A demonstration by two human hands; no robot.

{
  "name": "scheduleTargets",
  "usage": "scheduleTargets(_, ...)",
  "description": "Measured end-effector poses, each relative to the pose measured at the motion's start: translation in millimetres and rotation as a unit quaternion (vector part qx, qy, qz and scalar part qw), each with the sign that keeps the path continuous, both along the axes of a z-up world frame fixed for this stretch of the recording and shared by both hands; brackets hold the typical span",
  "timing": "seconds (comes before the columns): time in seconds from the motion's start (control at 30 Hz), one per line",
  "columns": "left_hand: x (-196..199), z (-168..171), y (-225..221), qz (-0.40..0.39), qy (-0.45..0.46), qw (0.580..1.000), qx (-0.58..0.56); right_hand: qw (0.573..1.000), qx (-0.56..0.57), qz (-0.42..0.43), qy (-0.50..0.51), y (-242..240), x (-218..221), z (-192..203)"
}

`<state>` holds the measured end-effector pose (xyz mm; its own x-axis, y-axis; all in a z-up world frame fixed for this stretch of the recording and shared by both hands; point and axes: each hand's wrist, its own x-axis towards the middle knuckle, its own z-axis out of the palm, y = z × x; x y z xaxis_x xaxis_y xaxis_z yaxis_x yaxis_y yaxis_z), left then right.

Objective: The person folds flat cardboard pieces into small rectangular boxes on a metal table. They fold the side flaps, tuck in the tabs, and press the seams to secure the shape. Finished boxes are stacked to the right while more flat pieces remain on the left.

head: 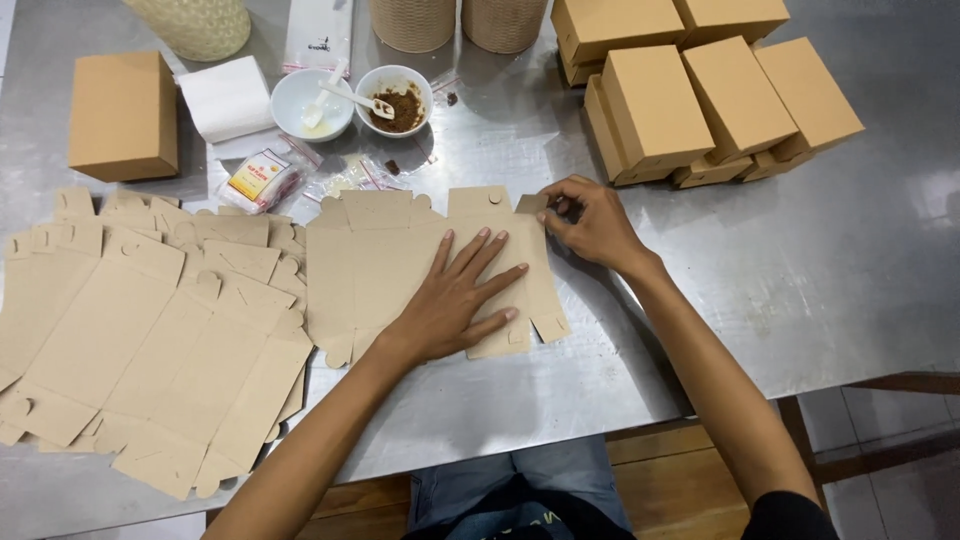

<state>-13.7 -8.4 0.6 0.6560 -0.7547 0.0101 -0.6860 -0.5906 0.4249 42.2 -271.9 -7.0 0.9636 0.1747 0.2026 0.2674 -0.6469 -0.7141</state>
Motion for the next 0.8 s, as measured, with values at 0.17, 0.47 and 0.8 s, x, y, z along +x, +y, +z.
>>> scheduleTargets(0.17, -1.3, 8.1, -1.0, -0.008, 0.008, 1.0, 0.012, 1.0, 0.014, 0.008, -0.014, 2.8, -7.2, 8.9)
scheduleTargets(0.47, -0.7, -0.1, -0.1, -0.011, -0.014, 1.0, -0.01, 0.998, 0.065, -0.004, -0.011, 3.2, -24.5, 10.8)
scheduleTargets(0.8, -8.0, 24.9, 6.2, -0.023, -0.048, 0.99, -0.129, 0.925, 0.371, -0.046, 0.072, -26.4, -44.1, 64.2)
